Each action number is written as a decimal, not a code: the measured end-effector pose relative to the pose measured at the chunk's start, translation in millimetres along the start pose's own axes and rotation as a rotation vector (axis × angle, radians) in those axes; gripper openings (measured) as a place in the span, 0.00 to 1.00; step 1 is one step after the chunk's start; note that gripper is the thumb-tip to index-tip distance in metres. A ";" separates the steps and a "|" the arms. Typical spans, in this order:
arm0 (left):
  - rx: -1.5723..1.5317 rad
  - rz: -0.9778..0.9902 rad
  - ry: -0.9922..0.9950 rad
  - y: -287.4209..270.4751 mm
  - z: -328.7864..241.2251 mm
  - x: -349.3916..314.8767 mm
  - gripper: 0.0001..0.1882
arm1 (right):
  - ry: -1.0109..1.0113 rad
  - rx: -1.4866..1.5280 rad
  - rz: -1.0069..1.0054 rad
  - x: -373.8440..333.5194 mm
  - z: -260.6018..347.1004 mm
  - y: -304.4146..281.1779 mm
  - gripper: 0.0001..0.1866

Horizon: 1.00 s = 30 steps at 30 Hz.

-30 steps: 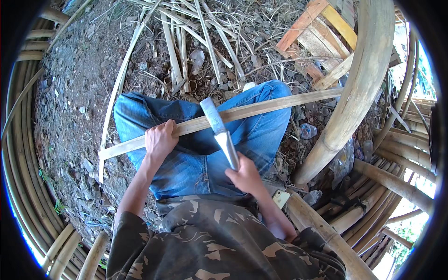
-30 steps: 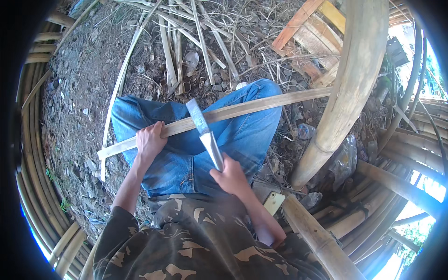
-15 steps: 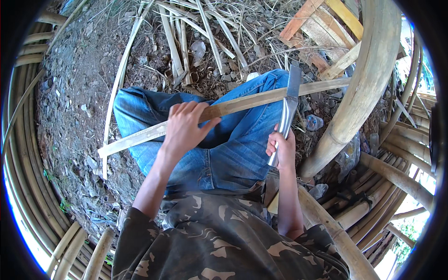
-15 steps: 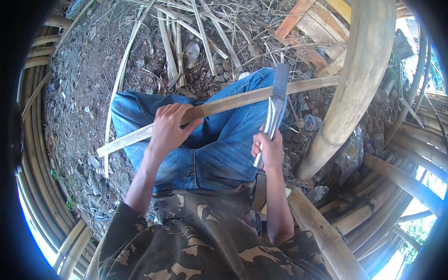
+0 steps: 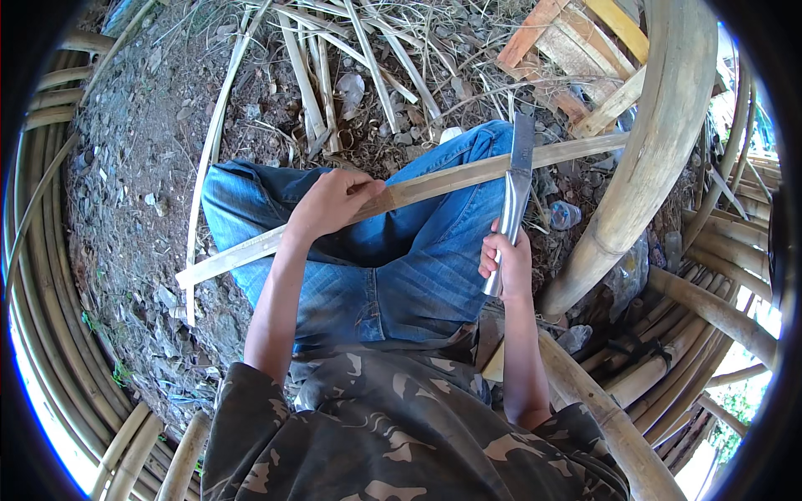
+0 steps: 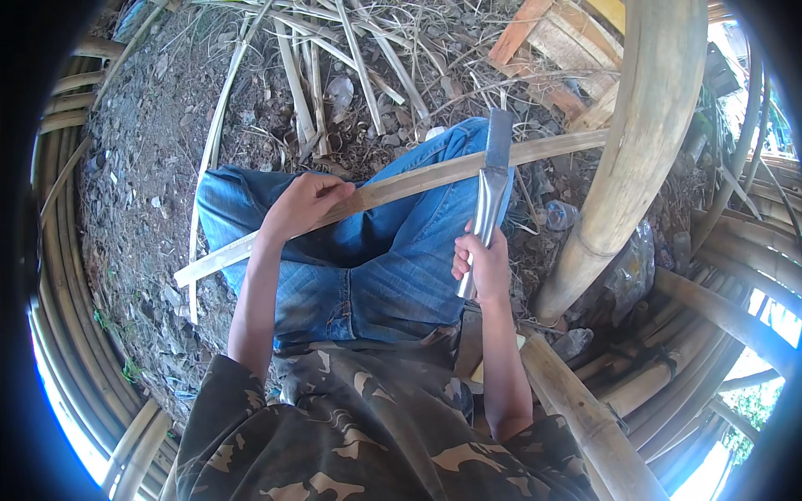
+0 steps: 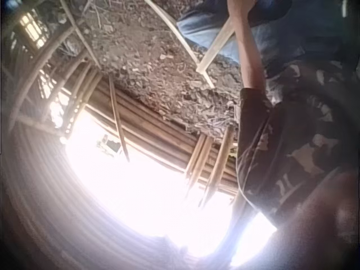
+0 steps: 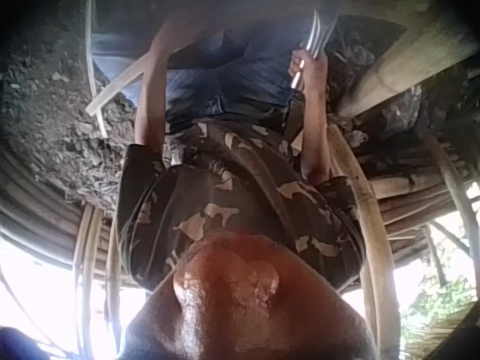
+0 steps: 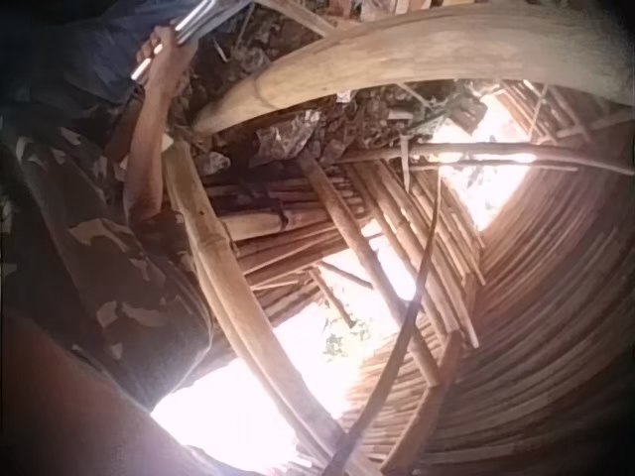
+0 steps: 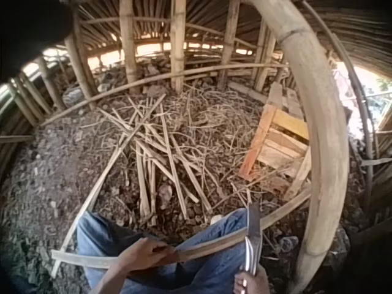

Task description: The person is using a hand tool to plane or scrape the surface of a bamboo strip.

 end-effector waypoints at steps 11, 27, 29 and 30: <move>0.027 -0.001 0.184 2.4 -20.4 -3.2 0.15 | 0.002 -0.010 -0.009 -0.2 1.6 -3.8 0.11; -0.061 -0.321 0.414 -12.4 -31.0 -108.1 0.10 | 0.007 -0.008 -0.027 -0.2 0.0 -3.5 0.12; -0.370 0.016 0.491 -4.8 -68.7 -131.8 0.14 | 0.001 -0.014 -0.022 -0.1 -2.4 -6.4 0.12; -0.525 0.156 0.584 -3.2 -89.8 -145.0 0.17 | -0.004 -0.016 -0.017 0.2 -3.5 -6.6 0.12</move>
Point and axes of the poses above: each hand's wrist, its own x-axis towards the middle knuckle, its own y-axis out of the palm, z = x × y, the point moved 6 cm from there along x, towards the middle knuckle, and after that the axes turned 14 degrees about -y, right-handed, at the moved point
